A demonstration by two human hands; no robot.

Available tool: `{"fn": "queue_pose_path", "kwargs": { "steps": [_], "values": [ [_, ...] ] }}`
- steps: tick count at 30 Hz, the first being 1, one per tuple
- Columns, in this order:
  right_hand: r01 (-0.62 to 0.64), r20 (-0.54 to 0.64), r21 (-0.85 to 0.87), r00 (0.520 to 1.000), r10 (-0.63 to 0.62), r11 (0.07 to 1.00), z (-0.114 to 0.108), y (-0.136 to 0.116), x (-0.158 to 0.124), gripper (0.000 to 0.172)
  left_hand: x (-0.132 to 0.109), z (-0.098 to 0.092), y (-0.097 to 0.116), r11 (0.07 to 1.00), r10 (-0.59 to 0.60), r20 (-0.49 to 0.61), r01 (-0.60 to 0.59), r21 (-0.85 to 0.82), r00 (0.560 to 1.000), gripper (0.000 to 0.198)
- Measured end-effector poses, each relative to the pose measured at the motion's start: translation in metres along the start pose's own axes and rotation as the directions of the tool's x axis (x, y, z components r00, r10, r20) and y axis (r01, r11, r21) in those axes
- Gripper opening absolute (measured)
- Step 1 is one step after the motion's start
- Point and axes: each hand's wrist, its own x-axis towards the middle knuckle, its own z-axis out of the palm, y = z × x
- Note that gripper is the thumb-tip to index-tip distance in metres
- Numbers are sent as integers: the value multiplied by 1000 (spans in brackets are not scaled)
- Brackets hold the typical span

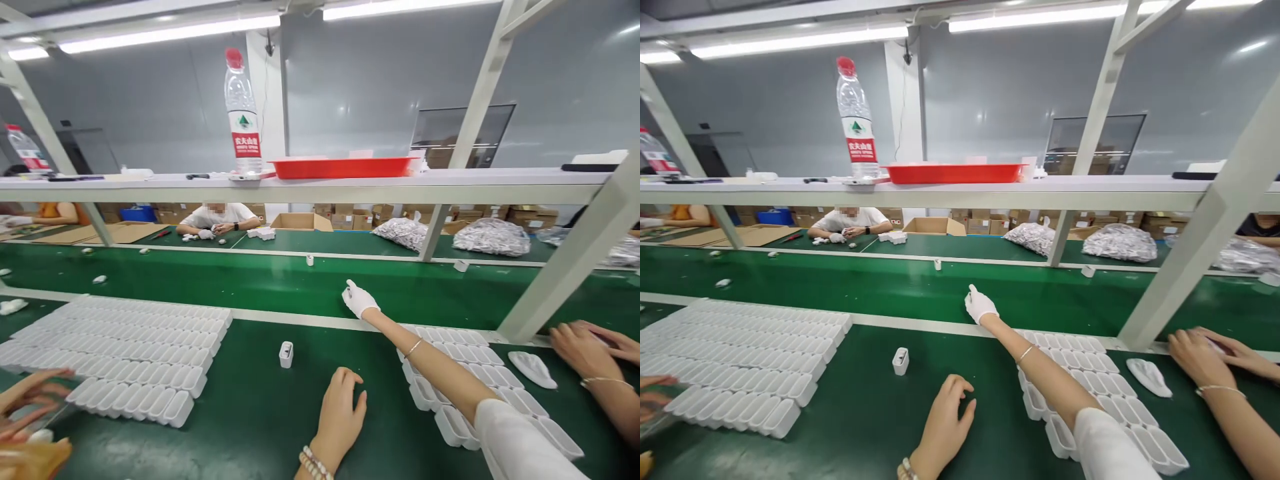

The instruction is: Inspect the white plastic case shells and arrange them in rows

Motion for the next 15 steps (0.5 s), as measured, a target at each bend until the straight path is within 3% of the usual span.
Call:
{"fn": "queue_pose_path", "kwargs": {
  "steps": [4,7,11,15],
  "values": [
    [28,67,-34,997,-26,999,9,-35,18,39,-3,5,-3,995,2,65,-8,101,998,25],
    [150,154,-2,977,-148,989,22,-61,16,44,-5,8,-5,990,-4,115,-12,143,993,24],
    [273,346,167,884,-315,947,65,-95,-7,45,-5,11,-9,986,-18,163,-9,165,987,22],
    [227,465,387,789,-402,893,104,-114,-28,40,-3,11,-13,984,-30,179,-3,179,983,23]
  ]
}}
